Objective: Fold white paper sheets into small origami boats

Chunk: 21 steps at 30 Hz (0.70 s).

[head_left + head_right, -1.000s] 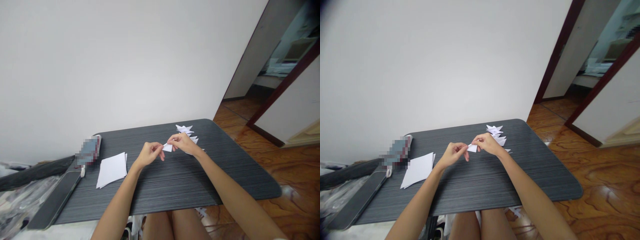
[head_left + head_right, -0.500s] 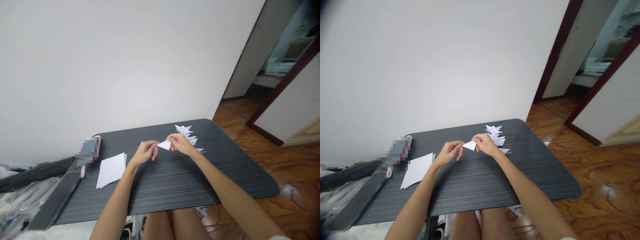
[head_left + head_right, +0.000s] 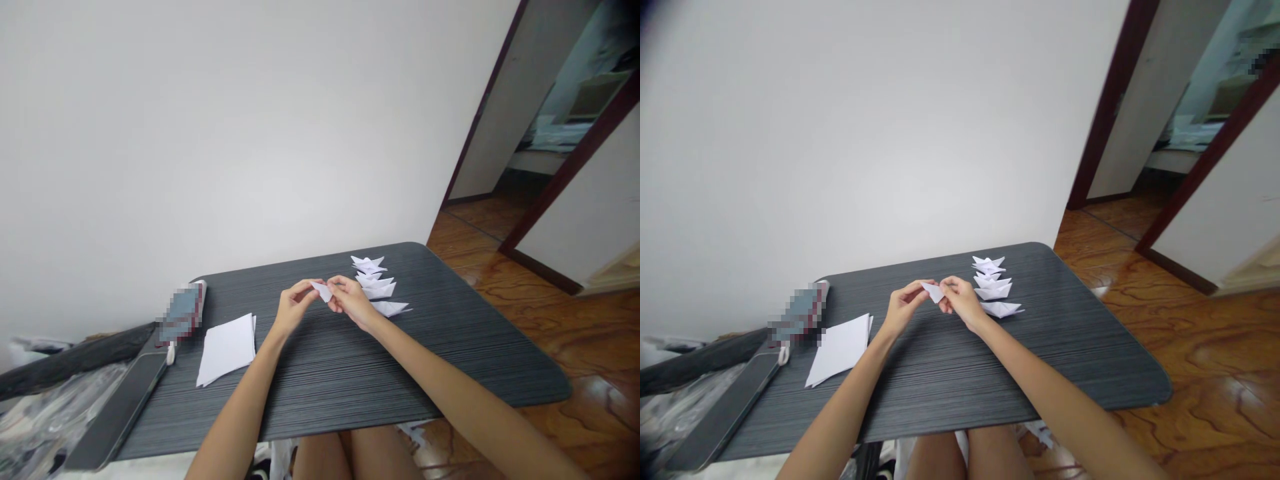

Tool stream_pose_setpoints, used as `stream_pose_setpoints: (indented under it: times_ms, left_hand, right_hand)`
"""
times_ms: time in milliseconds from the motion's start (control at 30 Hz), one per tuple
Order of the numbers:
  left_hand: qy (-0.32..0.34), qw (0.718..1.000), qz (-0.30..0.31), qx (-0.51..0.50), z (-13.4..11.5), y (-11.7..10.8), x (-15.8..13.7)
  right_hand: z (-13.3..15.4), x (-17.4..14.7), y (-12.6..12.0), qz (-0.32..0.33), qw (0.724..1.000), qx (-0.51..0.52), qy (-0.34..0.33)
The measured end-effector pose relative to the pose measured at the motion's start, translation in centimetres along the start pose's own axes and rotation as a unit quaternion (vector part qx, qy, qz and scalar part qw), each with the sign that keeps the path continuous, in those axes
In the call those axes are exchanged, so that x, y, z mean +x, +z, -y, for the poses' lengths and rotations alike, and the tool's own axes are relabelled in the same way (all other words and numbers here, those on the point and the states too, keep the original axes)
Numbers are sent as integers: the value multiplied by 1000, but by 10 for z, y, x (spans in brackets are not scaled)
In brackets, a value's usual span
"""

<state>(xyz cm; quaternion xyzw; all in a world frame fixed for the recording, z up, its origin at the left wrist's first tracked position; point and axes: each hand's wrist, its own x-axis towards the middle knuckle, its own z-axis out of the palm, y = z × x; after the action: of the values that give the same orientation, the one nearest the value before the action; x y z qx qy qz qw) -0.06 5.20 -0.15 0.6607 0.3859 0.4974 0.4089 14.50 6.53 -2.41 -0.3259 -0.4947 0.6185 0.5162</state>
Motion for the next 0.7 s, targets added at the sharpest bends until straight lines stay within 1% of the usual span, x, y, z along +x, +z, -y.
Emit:
stream_pose_setpoints:
  times_ms: [167,267,533,700]
  left_hand:
    - [-36,998,-25,-39,5,0,1]
    - [-52,997,-34,-49,6,0,1]
    - [-83,994,-52,-43,11,1,3]
    - [-96,994,-47,-34,16,-1,3]
  right_hand:
    - [-2,1,0,-8,998,-53,-44]
    - [-4,1,0,-23,995,-81,-48]
    - [-7,1,-3,-31,994,-101,11]
    - [-2,-2,-2,-24,990,-130,52]
